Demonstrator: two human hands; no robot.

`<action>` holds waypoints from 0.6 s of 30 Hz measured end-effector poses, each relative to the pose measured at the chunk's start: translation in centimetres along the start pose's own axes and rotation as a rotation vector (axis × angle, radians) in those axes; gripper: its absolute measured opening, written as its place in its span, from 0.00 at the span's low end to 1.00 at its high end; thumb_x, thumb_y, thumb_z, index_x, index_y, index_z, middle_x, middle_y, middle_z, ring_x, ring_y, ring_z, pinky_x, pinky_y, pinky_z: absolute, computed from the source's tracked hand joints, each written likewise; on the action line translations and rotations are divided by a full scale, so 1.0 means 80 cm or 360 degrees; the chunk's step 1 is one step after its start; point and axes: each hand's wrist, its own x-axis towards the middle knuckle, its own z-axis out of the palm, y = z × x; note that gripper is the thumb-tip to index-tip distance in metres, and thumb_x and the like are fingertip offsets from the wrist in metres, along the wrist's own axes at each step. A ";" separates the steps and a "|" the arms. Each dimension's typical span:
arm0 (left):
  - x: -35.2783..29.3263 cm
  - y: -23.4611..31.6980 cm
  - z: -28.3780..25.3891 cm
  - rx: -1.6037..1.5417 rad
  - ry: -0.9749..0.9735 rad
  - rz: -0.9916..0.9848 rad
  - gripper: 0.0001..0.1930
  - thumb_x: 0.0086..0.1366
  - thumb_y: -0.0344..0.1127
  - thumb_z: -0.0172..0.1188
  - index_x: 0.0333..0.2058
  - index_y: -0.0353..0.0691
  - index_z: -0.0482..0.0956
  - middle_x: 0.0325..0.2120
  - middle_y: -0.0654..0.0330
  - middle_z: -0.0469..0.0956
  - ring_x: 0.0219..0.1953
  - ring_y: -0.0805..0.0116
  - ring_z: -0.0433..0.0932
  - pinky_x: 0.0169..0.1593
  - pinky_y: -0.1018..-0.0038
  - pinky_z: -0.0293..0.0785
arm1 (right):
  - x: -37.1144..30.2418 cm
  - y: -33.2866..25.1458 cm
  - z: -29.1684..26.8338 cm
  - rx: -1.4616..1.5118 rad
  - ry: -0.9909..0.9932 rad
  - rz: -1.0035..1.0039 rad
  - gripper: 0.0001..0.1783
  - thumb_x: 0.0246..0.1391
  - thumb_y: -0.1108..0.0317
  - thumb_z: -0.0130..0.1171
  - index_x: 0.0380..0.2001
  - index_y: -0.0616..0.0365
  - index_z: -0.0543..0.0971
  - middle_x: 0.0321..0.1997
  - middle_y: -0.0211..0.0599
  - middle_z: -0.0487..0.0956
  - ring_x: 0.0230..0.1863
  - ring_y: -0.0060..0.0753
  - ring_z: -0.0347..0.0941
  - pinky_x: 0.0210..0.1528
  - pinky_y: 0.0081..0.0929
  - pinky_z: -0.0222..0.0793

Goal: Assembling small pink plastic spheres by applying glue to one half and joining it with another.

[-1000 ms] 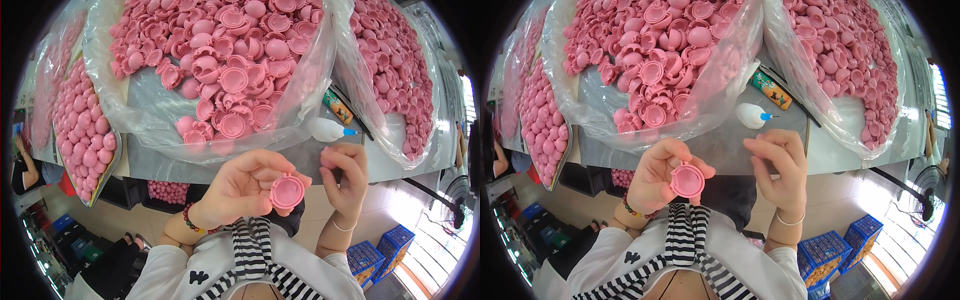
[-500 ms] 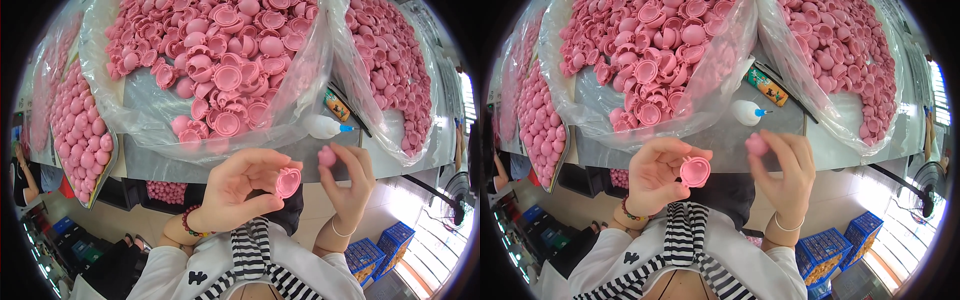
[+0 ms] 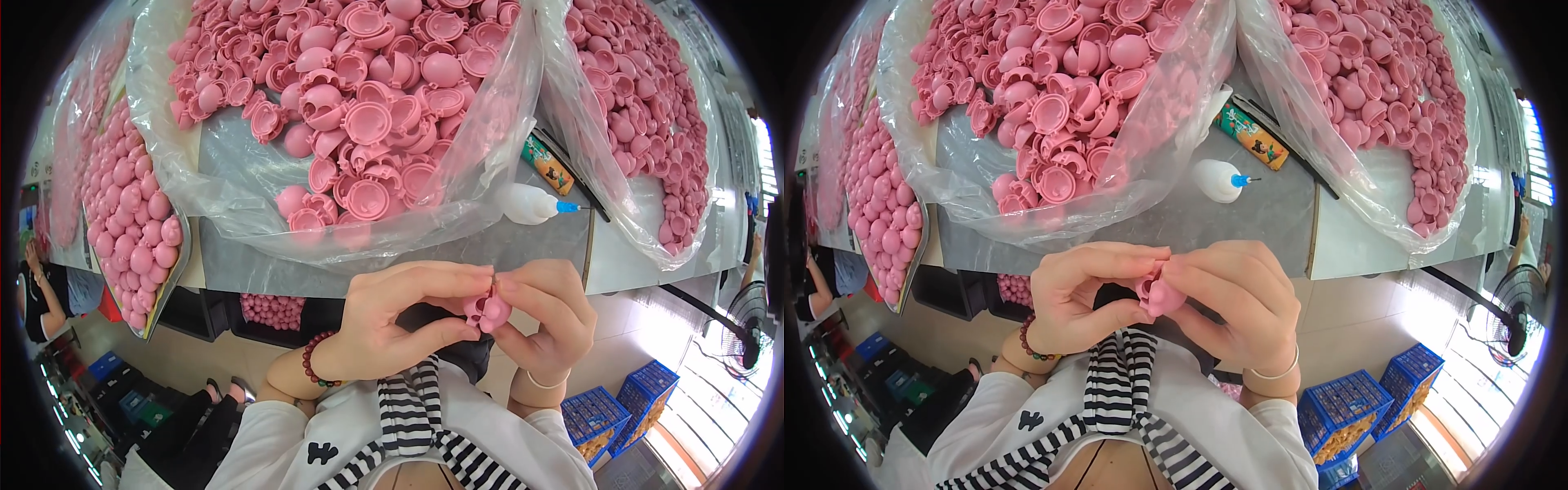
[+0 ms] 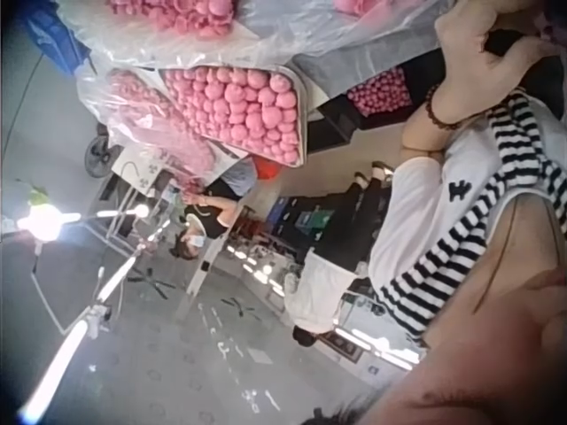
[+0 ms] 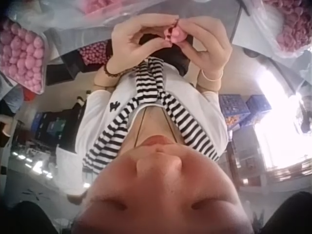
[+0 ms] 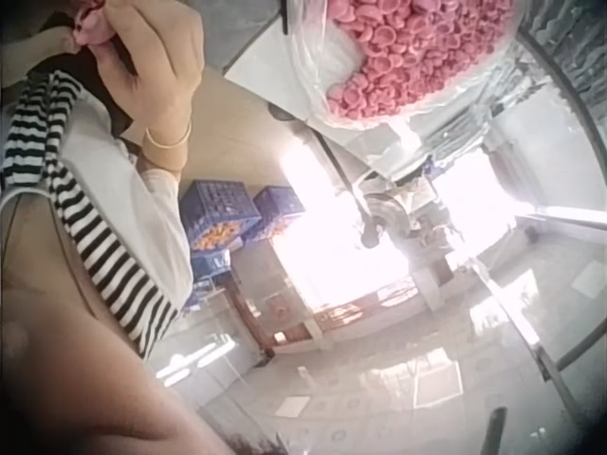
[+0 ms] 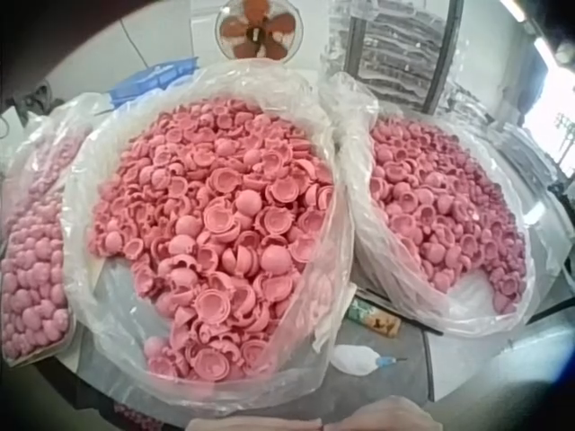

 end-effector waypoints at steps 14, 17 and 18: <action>0.004 0.001 -0.002 0.0166 0.0001 0.0170 0.22 0.43 0.24 0.67 0.40 0.27 0.72 0.42 0.45 0.71 0.41 0.66 0.73 0.44 0.73 0.70 | -0.011 -0.008 0.006 -0.0070 0.0071 -0.0001 0.18 0.25 0.77 0.67 0.27 0.56 0.76 0.24 0.30 0.73 0.24 0.29 0.68 0.24 0.20 0.64; 0.005 -0.002 -0.001 0.0168 0.0015 0.0254 0.24 0.41 0.28 0.69 0.39 0.27 0.73 0.40 0.46 0.73 0.41 0.65 0.74 0.43 0.74 0.70 | -0.014 -0.010 0.014 0.0157 0.0175 -0.0010 0.17 0.25 0.81 0.65 0.25 0.57 0.75 0.21 0.30 0.73 0.21 0.29 0.68 0.22 0.21 0.64; 0.004 -0.006 -0.002 0.0141 0.0038 0.0205 0.25 0.40 0.29 0.69 0.39 0.28 0.74 0.38 0.47 0.74 0.40 0.65 0.74 0.42 0.74 0.70 | -0.015 -0.009 0.016 0.0191 0.0176 -0.0049 0.17 0.26 0.81 0.65 0.26 0.57 0.75 0.21 0.30 0.73 0.21 0.30 0.68 0.23 0.21 0.65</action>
